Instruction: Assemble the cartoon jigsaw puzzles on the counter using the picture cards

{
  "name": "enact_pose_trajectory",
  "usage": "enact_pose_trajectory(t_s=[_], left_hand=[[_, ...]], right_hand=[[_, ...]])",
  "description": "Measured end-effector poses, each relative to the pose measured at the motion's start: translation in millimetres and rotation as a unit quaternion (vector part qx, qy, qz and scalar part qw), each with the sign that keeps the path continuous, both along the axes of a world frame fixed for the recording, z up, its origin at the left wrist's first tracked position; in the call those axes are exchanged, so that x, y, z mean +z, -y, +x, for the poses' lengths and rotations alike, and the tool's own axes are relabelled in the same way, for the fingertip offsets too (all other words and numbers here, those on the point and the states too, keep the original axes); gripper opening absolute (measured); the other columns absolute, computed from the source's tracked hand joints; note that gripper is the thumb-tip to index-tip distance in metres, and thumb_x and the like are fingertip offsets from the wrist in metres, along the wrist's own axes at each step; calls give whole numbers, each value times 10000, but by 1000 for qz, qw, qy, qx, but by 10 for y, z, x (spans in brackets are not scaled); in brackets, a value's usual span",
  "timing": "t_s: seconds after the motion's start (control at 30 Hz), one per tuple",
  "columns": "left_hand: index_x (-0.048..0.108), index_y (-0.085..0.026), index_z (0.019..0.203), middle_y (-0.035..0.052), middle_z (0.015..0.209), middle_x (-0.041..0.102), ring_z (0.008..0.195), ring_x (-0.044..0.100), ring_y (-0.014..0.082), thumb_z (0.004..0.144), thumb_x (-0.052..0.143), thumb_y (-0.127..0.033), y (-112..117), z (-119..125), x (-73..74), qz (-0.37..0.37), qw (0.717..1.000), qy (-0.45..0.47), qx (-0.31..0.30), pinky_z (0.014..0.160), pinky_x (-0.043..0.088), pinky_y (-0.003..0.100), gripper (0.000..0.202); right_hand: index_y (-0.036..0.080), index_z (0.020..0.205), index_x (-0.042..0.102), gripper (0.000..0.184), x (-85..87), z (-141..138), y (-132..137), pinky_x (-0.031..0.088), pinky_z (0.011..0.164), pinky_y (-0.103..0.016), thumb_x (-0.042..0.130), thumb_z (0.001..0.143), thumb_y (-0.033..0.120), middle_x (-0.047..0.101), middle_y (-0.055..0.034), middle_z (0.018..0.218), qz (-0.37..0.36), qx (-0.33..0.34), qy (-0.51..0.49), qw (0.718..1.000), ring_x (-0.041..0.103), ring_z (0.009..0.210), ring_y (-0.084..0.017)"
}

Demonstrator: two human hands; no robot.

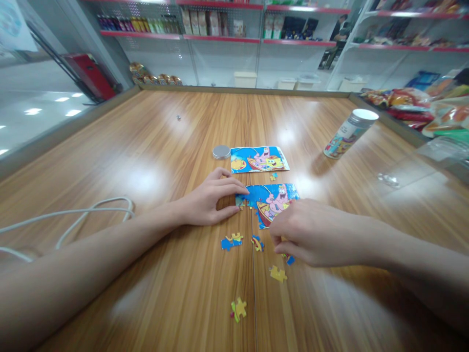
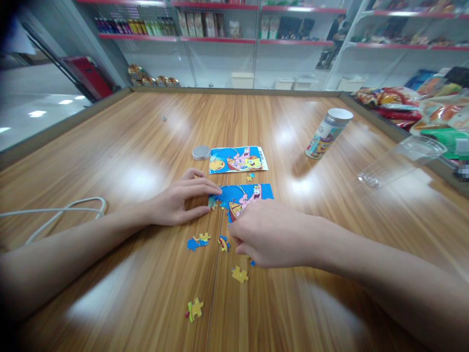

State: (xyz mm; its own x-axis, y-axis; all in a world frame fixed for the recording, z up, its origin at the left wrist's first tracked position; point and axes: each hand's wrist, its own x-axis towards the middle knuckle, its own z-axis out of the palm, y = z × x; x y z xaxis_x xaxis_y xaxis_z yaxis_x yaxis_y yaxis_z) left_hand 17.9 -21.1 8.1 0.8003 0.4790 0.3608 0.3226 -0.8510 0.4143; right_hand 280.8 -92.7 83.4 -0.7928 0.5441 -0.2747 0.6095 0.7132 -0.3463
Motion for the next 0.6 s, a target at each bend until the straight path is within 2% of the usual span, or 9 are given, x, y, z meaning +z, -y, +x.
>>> enact_pose_trajectory(t_s=[0.17, 0.27, 0.43, 0.53, 0.6], left_hand=[[622, -234, 1299, 67, 1232, 681, 1171, 537, 247, 905, 655, -286, -3, -5, 5, 2, 1000, -4, -1, 1104, 383, 478, 399], [620, -240, 1306, 72, 1236, 682, 1181, 539, 254, 900, 658, -282, -6, -6, 3, 2, 1000, -2, 0, 1103, 387, 486, 410], [631, -229, 1291, 74, 1231, 682, 1182, 532, 255, 904, 655, -286, 0, 5, 6, 2, 1000, -4, 4, 1109, 385, 480, 392], [631, -225, 1287, 76, 1223, 681, 1181, 527, 253, 906, 652, -287, -1, 10, -5, 4, 1000, 0, 1, 1108, 388, 475, 386], [631, -223, 1279, 76, 1217, 678, 1169, 525, 250, 906, 652, -283, -4, 11, -3, 10, 1000, 2, -2, 1099, 395, 473, 378]], right_hand=[[163, 813, 684, 183, -158, -139, 194, 386, 603, -282, 563, 935, 225, 700, -37, 743, 29, 49, -96, 994, 625, 677, -152], [167, 896, 688, 203, -263, -198, 295, 397, 608, -301, 531, 977, 267, 702, -43, 800, 73, 73, -139, 985, 624, 709, -163], [162, 1009, 694, 260, -451, -287, 276, 421, 659, -345, 480, 1011, 311, 669, -78, 901, 184, 13, -149, 972, 613, 784, -208], [173, 1121, 686, 288, -549, -349, 238, 446, 711, -362, 526, 990, 373, 651, -94, 993, 176, -12, -146, 973, 614, 895, -240], [175, 1112, 698, 298, -591, -370, 234, 451, 718, -366, 534, 987, 389, 647, -91, 984, 164, -29, -143, 976, 611, 905, -243]])
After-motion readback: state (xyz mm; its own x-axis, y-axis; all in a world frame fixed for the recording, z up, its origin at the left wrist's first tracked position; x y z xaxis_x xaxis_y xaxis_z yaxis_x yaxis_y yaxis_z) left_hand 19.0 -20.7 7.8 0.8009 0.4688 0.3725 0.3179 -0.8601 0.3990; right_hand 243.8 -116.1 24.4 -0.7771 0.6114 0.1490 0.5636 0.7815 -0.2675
